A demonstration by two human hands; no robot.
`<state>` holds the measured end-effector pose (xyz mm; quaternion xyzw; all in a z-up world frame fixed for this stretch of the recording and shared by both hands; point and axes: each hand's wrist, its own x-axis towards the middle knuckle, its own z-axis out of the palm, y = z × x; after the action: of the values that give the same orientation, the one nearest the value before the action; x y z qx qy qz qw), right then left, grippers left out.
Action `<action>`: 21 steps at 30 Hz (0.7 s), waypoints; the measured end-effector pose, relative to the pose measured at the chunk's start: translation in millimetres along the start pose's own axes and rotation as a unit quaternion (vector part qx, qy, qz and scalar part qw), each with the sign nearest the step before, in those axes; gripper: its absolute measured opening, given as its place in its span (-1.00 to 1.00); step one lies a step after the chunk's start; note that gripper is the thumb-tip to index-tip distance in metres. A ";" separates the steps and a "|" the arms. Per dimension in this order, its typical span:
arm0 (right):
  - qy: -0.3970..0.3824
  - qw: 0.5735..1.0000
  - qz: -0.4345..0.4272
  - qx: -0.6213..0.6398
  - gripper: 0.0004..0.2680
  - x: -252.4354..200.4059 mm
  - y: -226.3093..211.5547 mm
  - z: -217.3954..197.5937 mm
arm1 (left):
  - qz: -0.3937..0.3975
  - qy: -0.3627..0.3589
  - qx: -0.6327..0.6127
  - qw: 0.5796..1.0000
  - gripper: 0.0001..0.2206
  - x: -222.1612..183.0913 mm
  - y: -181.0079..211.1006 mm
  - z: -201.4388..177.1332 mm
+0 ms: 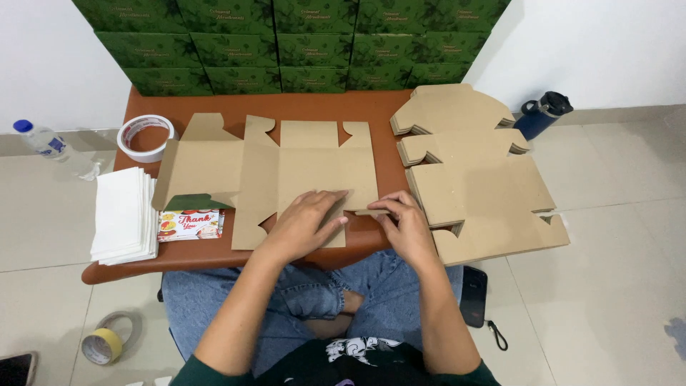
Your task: Folding a cardboard template into a finished box and applying a label inside.
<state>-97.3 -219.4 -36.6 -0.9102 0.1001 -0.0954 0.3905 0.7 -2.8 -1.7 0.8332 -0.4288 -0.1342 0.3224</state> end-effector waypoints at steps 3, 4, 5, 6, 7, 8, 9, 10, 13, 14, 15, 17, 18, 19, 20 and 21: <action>0.049 0.998 0.003 -0.049 -0.87 15.1 27.6 14.8 | 0.012 0.038 0.008 0.999 -0.41 2.5 -8.1 14.8; 0.048 0.998 0.005 -0.047 -0.87 15.8 22.1 17.2 | 0.011 0.036 0.009 0.999 -0.41 3.2 -8.5 17.8; 0.072 0.996 0.021 -0.042 -0.82 16.5 16.4 19.8 | 0.031 0.043 0.033 0.998 -0.40 3.6 -9.1 20.7; 0.095 0.994 0.036 -0.039 -0.73 17.6 10.7 21.7 | 0.051 0.051 0.057 0.996 -0.40 4.4 -9.6 23.9; 0.093 0.994 0.037 -0.038 -0.73 16.9 9.1 24.0 | 0.050 0.050 0.057 0.996 -0.40 4.1 -9.2 25.7; 0.113 0.992 0.035 -0.045 -0.69 16.8 7.8 25.7 | 0.050 0.060 0.066 0.995 -0.38 4.3 -8.7 27.7; 0.132 0.989 0.032 -0.051 -0.64 16.9 6.4 27.6 | 0.049 0.071 0.074 0.993 -0.36 4.6 -8.4 29.6; 0.131 0.989 0.034 -0.052 -0.64 16.5 7.4 28.8 | 0.048 0.070 0.073 0.994 -0.36 4.8 -10.3 31.8; 0.164 0.983 -0.005 -0.086 -0.67 14.3 11.3 31.0 | 0.071 0.074 0.122 0.987 -0.38 6.8 -16.2 38.5; 0.163 0.980 -0.067 -0.090 -0.78 14.0 12.6 31.2 | 0.068 0.072 0.150 0.984 -0.50 8.1 -18.5 40.3; 0.160 0.974 -0.130 -0.094 -0.85 13.6 13.6 31.6 | 0.065 0.071 0.179 0.979 -0.59 9.0 -21.0 41.9; 0.138 0.971 -0.165 -0.102 -0.80 10.0 23.8 33.4 | 0.059 0.060 0.168 0.982 -0.60 12.1 -24.1 39.4; 0.115 0.967 -0.200 -0.110 -0.74 7.5 29.2 34.3 | 0.052 0.048 0.157 0.985 -0.60 13.1 -25.7 38.9; 0.113 0.967 -0.199 -0.111 -0.74 6.0 26.7 34.3 | 0.051 0.048 0.155 0.985 -0.60 14.0 -25.7 34.9; 0.106 0.963 -0.212 -0.127 -0.73 3.6 24.7 33.4 | 0.047 0.040 0.137 0.989 -0.61 15.3 -25.2 31.8; 0.098 0.959 -0.224 -0.143 -0.71 1.2 22.9 32.3 | 0.043 0.032 0.120 0.991 -0.61 16.6 -24.4 28.9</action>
<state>-90.4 -212.8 -75.0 -0.9417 -0.0563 -0.2542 0.2133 11.5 -17.9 -38.6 0.8506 -0.4664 -0.0416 0.2391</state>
